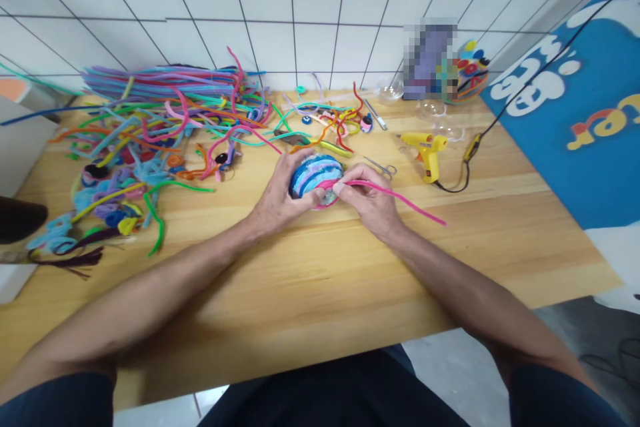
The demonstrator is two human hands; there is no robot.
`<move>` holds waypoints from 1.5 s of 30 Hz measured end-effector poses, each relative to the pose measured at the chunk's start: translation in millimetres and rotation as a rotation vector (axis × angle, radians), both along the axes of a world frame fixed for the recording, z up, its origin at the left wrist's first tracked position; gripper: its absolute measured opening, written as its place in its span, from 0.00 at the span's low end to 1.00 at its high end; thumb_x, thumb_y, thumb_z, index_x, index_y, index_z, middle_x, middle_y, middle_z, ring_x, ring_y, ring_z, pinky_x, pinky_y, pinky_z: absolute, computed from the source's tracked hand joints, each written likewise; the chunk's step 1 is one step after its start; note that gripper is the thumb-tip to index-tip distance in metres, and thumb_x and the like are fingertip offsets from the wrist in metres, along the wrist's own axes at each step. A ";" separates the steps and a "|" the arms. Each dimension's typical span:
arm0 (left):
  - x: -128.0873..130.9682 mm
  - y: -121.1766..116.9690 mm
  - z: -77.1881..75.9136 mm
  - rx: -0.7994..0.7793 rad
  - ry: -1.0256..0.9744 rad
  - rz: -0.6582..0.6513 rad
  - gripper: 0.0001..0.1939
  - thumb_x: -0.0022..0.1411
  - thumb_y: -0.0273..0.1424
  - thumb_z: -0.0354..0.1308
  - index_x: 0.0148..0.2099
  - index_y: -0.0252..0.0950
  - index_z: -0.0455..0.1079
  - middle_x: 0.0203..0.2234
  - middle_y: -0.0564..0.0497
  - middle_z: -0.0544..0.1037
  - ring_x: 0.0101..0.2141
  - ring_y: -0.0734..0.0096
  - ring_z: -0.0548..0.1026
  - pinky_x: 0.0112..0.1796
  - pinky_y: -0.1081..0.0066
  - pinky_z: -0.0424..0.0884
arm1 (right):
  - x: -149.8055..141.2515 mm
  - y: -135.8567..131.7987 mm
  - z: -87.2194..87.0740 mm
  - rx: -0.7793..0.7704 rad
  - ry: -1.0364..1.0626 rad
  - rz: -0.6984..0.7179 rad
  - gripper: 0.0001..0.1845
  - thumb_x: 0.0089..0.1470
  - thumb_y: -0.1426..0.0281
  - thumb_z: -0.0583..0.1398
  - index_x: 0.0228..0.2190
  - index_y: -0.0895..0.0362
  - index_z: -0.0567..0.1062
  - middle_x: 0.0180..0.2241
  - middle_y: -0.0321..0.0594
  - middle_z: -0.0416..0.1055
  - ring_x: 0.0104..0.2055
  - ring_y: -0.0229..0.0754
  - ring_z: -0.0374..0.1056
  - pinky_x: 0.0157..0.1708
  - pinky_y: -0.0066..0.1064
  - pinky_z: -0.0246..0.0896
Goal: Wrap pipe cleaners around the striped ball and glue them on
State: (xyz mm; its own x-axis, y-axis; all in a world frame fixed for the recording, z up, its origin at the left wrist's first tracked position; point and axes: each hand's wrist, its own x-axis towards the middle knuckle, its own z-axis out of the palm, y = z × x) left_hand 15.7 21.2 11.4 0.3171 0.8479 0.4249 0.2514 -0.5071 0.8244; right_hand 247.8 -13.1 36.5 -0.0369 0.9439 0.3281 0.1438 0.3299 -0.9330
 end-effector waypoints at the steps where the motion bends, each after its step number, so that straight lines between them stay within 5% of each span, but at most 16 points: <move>1: 0.2 0.2 -0.1 -0.006 0.000 -0.006 0.43 0.68 0.59 0.74 0.74 0.44 0.68 0.66 0.39 0.78 0.66 0.43 0.80 0.70 0.42 0.78 | 0.2 -0.2 0.3 0.003 -0.005 0.007 0.17 0.63 0.53 0.75 0.32 0.49 0.81 0.32 0.34 0.80 0.36 0.44 0.76 0.39 0.38 0.71; 10: 3.1 1.1 -2.5 -0.044 -0.094 -0.023 0.41 0.66 0.57 0.77 0.70 0.43 0.66 0.65 0.39 0.78 0.62 0.48 0.84 0.65 0.46 0.84 | -1.4 -6.8 7.0 -0.059 0.026 0.069 0.14 0.63 0.56 0.75 0.34 0.49 0.80 0.34 0.34 0.80 0.37 0.44 0.77 0.41 0.39 0.73; 23: 10.0 -8.3 -5.7 -0.170 -0.217 -0.066 0.42 0.67 0.55 0.78 0.69 0.46 0.61 0.65 0.40 0.78 0.60 0.52 0.85 0.61 0.51 0.85 | -3.8 -3.7 -1.7 -0.016 0.000 -0.023 0.12 0.61 0.60 0.72 0.30 0.49 0.78 0.33 0.33 0.77 0.38 0.45 0.74 0.45 0.41 0.71; 32: 2.2 -9.3 0.1 -0.127 -0.149 -0.144 0.38 0.75 0.57 0.69 0.72 0.46 0.57 0.66 0.39 0.76 0.64 0.49 0.81 0.65 0.46 0.82 | -4.1 -4.1 -4.0 -0.021 0.013 -0.032 0.13 0.61 0.59 0.73 0.30 0.49 0.78 0.32 0.33 0.77 0.38 0.45 0.75 0.43 0.40 0.71; 45: 5.7 -5.0 1.6 -0.070 -0.085 -0.076 0.41 0.69 0.59 0.74 0.69 0.46 0.58 0.62 0.42 0.76 0.62 0.51 0.82 0.62 0.50 0.84 | -6.7 -6.6 -1.7 0.019 -0.012 -0.043 0.11 0.61 0.61 0.72 0.31 0.49 0.78 0.33 0.33 0.78 0.39 0.45 0.74 0.44 0.40 0.71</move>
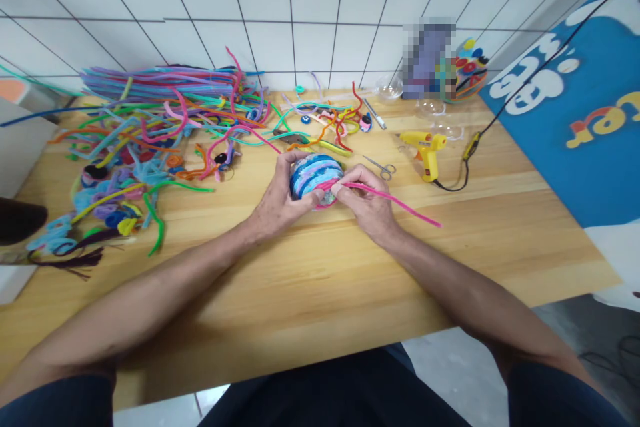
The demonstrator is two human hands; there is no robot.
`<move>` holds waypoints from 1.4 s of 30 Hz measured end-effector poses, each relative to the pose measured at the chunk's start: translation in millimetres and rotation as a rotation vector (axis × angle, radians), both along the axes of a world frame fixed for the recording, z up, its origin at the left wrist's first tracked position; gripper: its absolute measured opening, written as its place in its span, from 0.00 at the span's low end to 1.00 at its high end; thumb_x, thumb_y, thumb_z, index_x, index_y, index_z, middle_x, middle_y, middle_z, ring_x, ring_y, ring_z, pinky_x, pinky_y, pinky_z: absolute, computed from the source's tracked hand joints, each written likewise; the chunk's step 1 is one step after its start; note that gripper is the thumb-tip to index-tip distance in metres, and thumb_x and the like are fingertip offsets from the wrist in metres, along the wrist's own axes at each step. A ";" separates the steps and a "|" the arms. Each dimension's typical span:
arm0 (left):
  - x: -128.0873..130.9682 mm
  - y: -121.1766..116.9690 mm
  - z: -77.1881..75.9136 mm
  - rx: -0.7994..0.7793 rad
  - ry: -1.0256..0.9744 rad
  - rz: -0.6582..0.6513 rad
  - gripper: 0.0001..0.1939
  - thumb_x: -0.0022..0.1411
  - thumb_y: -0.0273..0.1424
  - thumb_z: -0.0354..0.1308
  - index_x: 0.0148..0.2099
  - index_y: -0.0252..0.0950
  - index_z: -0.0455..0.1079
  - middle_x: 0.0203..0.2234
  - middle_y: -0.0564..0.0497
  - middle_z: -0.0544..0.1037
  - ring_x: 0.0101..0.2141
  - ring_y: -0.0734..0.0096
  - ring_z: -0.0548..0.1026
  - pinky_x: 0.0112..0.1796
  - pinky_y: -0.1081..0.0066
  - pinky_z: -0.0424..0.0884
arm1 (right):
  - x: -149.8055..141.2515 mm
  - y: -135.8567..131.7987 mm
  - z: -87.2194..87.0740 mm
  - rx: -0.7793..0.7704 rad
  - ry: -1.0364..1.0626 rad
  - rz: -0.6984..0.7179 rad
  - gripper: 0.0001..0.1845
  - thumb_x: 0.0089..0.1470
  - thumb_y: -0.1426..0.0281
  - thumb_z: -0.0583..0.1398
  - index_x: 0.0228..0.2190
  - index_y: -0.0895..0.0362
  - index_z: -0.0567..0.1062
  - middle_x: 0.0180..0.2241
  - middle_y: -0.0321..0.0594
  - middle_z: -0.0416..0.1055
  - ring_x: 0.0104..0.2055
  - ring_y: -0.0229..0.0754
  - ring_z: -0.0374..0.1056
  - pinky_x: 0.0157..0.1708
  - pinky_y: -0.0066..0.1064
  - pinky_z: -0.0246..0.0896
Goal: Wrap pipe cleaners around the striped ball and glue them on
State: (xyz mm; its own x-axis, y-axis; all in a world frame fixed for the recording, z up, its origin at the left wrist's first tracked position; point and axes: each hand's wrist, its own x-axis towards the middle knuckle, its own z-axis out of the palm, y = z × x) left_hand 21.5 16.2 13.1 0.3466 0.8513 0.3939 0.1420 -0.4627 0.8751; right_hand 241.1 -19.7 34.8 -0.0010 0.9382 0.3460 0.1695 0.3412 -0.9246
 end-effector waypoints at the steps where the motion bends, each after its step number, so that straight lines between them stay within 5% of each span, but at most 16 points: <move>1: 0.3 -0.4 0.9 -0.002 0.005 0.009 0.41 0.69 0.59 0.74 0.68 0.45 0.59 0.61 0.42 0.77 0.60 0.51 0.83 0.60 0.51 0.85 | 0.0 -0.6 0.5 0.009 -0.006 0.002 0.11 0.61 0.61 0.72 0.31 0.49 0.79 0.33 0.33 0.78 0.39 0.45 0.74 0.44 0.40 0.71; 7: 4.8 -2.7 1.4 -0.018 -0.036 0.056 0.41 0.67 0.61 0.75 0.66 0.45 0.59 0.61 0.42 0.78 0.59 0.52 0.84 0.58 0.51 0.85 | -0.4 -4.5 1.9 -0.017 -0.001 0.018 0.13 0.64 0.56 0.72 0.34 0.48 0.78 0.36 0.35 0.79 0.40 0.46 0.74 0.44 0.40 0.72; 12: 9.2 -4.3 -4.6 -0.014 -0.089 0.079 0.43 0.67 0.62 0.75 0.66 0.46 0.59 0.61 0.43 0.78 0.59 0.52 0.83 0.59 0.51 0.85 | -0.2 -2.9 1.5 0.053 0.005 -0.008 0.10 0.63 0.63 0.72 0.33 0.49 0.78 0.34 0.33 0.77 0.40 0.46 0.74 0.47 0.42 0.71; 24: -1.7 -7.0 -12.3 -0.020 0.003 0.081 0.42 0.72 0.61 0.69 0.76 0.46 0.61 0.70 0.39 0.72 0.73 0.43 0.73 0.76 0.41 0.70 | -2.3 -1.6 -1.0 0.017 -0.026 -0.033 0.13 0.63 0.58 0.71 0.32 0.49 0.77 0.33 0.33 0.75 0.38 0.45 0.71 0.46 0.41 0.71; 31: 2.9 -6.8 -8.0 -0.053 -0.033 0.061 0.45 0.68 0.60 0.75 0.73 0.45 0.61 0.68 0.38 0.75 0.69 0.44 0.77 0.71 0.43 0.76 | -6.5 -3.4 2.9 0.000 -0.022 -0.051 0.16 0.63 0.55 0.72 0.31 0.49 0.77 0.33 0.34 0.75 0.37 0.45 0.70 0.45 0.40 0.70; 37: 6.1 -5.3 -5.8 -0.061 -0.075 0.113 0.45 0.65 0.62 0.75 0.69 0.44 0.63 0.63 0.41 0.79 0.62 0.50 0.82 0.63 0.50 0.82 | -4.2 -13.6 8.3 -0.111 -0.010 0.019 0.28 0.69 0.46 0.69 0.26 0.50 0.70 0.23 0.30 0.63 0.28 0.40 0.60 0.29 0.35 0.59; 39: 5.7 -5.5 -5.4 -0.061 -0.083 0.132 0.45 0.65 0.64 0.75 0.68 0.44 0.63 0.62 0.41 0.79 0.61 0.50 0.83 0.62 0.51 0.83 | 0.5 -20.8 12.9 -0.029 -0.104 0.077 0.30 0.73 0.49 0.65 0.23 0.49 0.67 0.22 0.30 0.60 0.26 0.41 0.58 0.29 0.38 0.59; 42: 5.1 -5.8 -5.8 -0.054 -0.071 0.153 0.46 0.64 0.65 0.74 0.68 0.44 0.62 0.63 0.41 0.79 0.62 0.50 0.82 0.63 0.50 0.82 | 9.2 -26.6 19.7 0.248 -0.269 0.073 0.17 0.71 0.55 0.68 0.31 0.47 0.78 0.29 0.37 0.73 0.34 0.49 0.71 0.41 0.48 0.73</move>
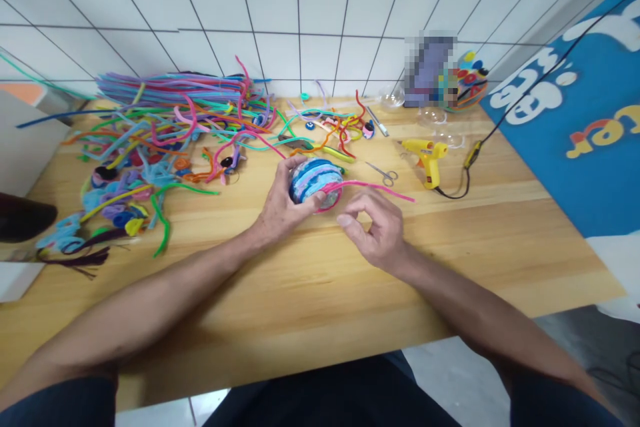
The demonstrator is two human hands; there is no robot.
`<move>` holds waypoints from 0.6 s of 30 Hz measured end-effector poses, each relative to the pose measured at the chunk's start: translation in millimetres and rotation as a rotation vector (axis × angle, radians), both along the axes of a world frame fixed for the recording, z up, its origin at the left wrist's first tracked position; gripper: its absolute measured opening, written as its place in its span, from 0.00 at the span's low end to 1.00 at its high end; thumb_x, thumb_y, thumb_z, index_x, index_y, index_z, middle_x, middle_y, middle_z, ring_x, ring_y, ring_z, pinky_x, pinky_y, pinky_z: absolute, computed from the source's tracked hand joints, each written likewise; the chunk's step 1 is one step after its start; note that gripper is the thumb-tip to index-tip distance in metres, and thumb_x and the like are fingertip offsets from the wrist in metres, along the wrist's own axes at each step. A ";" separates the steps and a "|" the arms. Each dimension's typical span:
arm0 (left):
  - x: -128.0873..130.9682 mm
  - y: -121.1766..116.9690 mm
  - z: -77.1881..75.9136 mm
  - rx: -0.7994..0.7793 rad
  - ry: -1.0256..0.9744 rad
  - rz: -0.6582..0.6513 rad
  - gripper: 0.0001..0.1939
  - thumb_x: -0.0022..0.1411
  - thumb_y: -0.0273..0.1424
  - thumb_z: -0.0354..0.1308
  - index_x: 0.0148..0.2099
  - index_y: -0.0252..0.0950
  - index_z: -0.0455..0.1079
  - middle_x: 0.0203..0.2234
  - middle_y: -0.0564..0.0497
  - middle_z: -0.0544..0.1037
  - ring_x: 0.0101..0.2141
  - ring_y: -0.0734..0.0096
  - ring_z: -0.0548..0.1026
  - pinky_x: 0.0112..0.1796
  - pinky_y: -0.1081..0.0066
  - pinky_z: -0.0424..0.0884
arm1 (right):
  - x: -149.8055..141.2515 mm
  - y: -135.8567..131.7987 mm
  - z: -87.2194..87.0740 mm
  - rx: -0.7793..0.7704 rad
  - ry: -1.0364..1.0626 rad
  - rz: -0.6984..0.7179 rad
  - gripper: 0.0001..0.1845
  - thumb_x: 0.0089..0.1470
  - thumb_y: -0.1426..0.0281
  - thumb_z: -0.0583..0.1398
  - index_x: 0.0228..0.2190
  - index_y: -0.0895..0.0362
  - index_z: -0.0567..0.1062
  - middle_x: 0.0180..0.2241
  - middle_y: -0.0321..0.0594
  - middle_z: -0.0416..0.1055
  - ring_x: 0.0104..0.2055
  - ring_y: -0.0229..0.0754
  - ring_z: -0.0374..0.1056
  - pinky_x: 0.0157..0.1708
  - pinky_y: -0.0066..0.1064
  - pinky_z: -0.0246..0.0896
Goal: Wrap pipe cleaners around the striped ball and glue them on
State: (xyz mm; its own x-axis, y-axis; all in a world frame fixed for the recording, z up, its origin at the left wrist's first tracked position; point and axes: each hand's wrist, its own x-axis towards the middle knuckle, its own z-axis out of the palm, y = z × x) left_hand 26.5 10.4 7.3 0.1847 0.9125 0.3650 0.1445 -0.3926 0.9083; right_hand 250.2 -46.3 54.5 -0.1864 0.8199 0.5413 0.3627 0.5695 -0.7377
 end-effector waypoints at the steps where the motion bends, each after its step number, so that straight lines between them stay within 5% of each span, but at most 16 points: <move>1: -0.2 0.0 -0.4 0.003 0.005 -0.004 0.46 0.65 0.65 0.74 0.69 0.44 0.62 0.63 0.41 0.78 0.62 0.50 0.82 0.63 0.50 0.82 | 2.7 0.8 1.0 0.084 -0.039 -0.026 0.10 0.70 0.56 0.69 0.36 0.46 0.82 0.35 0.40 0.78 0.41 0.54 0.75 0.49 0.53 0.76; 5: -1.0 1.0 -2.7 0.029 0.016 -0.033 0.44 0.67 0.64 0.72 0.69 0.45 0.61 0.62 0.42 0.78 0.61 0.51 0.82 0.61 0.51 0.83 | 10.3 14.8 -5.5 0.214 -0.164 -0.124 0.08 0.71 0.65 0.68 0.48 0.42 0.87 0.50 0.45 0.83 0.56 0.58 0.78 0.62 0.58 0.72; 18: -3.2 1.7 -6.1 0.014 -0.015 -0.019 0.43 0.67 0.63 0.73 0.69 0.45 0.62 0.63 0.41 0.78 0.62 0.50 0.82 0.62 0.50 0.83 | 4.5 26.3 -23.8 0.253 -0.167 -0.103 0.15 0.72 0.75 0.64 0.47 0.44 0.88 0.43 0.40 0.86 0.46 0.50 0.82 0.50 0.46 0.80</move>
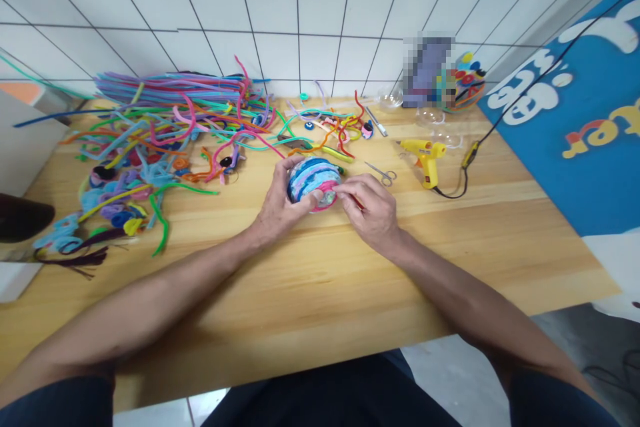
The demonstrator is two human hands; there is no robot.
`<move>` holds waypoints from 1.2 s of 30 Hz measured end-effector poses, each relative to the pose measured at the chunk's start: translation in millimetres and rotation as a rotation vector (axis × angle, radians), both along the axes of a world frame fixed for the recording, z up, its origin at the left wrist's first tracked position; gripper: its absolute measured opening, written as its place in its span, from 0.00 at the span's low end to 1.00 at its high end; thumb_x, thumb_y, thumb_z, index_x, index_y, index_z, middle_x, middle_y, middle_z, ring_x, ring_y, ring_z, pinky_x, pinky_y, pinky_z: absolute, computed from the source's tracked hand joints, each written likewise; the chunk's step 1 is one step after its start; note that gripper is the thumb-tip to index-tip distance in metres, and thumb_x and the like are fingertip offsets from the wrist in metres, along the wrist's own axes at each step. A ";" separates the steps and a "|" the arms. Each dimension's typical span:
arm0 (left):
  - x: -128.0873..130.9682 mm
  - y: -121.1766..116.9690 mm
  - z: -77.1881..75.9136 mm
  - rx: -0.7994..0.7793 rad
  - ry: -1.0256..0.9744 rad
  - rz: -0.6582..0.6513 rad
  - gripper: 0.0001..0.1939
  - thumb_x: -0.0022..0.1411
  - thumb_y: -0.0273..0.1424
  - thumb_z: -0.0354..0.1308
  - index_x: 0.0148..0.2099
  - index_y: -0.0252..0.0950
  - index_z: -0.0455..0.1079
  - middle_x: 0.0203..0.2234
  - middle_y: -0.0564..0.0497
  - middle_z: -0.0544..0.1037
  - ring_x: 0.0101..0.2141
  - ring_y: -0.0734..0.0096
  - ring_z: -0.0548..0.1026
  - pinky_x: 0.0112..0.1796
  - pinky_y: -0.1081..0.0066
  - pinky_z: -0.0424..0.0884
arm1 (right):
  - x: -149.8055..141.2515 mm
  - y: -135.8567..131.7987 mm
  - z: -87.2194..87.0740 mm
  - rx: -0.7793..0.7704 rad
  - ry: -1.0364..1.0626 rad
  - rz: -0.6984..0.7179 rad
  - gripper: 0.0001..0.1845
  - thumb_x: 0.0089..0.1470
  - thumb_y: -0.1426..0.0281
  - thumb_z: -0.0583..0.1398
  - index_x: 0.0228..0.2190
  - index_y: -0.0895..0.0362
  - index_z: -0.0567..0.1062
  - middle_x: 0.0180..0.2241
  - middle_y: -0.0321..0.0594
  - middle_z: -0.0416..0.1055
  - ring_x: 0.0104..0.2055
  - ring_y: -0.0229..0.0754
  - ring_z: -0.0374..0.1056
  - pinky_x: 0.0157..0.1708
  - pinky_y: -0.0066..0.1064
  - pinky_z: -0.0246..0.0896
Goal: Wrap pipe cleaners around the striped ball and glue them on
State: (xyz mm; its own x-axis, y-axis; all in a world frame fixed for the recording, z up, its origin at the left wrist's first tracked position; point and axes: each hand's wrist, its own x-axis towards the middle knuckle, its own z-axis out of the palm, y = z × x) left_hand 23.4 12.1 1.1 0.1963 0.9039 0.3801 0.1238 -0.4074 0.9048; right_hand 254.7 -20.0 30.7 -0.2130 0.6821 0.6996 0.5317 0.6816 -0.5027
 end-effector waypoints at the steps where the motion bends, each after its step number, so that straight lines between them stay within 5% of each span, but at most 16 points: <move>1: 0.2 0.0 -0.6 -0.007 -0.005 0.002 0.44 0.67 0.63 0.73 0.69 0.45 0.61 0.63 0.42 0.78 0.62 0.50 0.82 0.62 0.51 0.83 | -0.7 0.2 -0.6 0.020 0.005 0.014 0.16 0.72 0.75 0.64 0.47 0.44 0.88 0.42 0.40 0.86 0.46 0.50 0.82 0.50 0.45 0.80; 26: -2.8 -4.0 3.2 -0.087 -0.036 -0.055 0.42 0.70 0.62 0.71 0.71 0.45 0.59 0.66 0.42 0.75 0.65 0.50 0.80 0.66 0.50 0.81 | 2.8 5.4 -7.9 0.349 -0.227 -0.063 0.22 0.72 0.82 0.61 0.55 0.47 0.88 0.42 0.40 0.84 0.44 0.44 0.78 0.47 0.37 0.73; 31: -9.9 -4.1 5.8 -0.070 0.005 -0.092 0.39 0.75 0.63 0.64 0.73 0.45 0.59 0.69 0.40 0.73 0.68 0.46 0.76 0.71 0.43 0.75 | 4.2 6.1 -10.8 0.323 -0.262 -0.098 0.21 0.72 0.80 0.62 0.52 0.45 0.89 0.42 0.40 0.83 0.44 0.44 0.78 0.47 0.38 0.74; 36: -7.3 0.6 1.6 -0.063 0.008 -0.087 0.44 0.71 0.63 0.69 0.73 0.44 0.58 0.68 0.39 0.74 0.67 0.46 0.78 0.70 0.44 0.77 | 3.3 6.0 -12.0 0.310 -0.254 -0.106 0.22 0.72 0.81 0.62 0.52 0.45 0.89 0.42 0.40 0.83 0.44 0.44 0.78 0.47 0.38 0.74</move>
State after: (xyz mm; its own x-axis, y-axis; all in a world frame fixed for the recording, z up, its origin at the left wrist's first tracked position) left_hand 16.1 12.7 2.7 0.2778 0.9054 0.3211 0.0982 -0.3592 0.9281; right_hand 258.0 -14.1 18.7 -0.3455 0.4746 0.8096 0.6878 0.7150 -0.1256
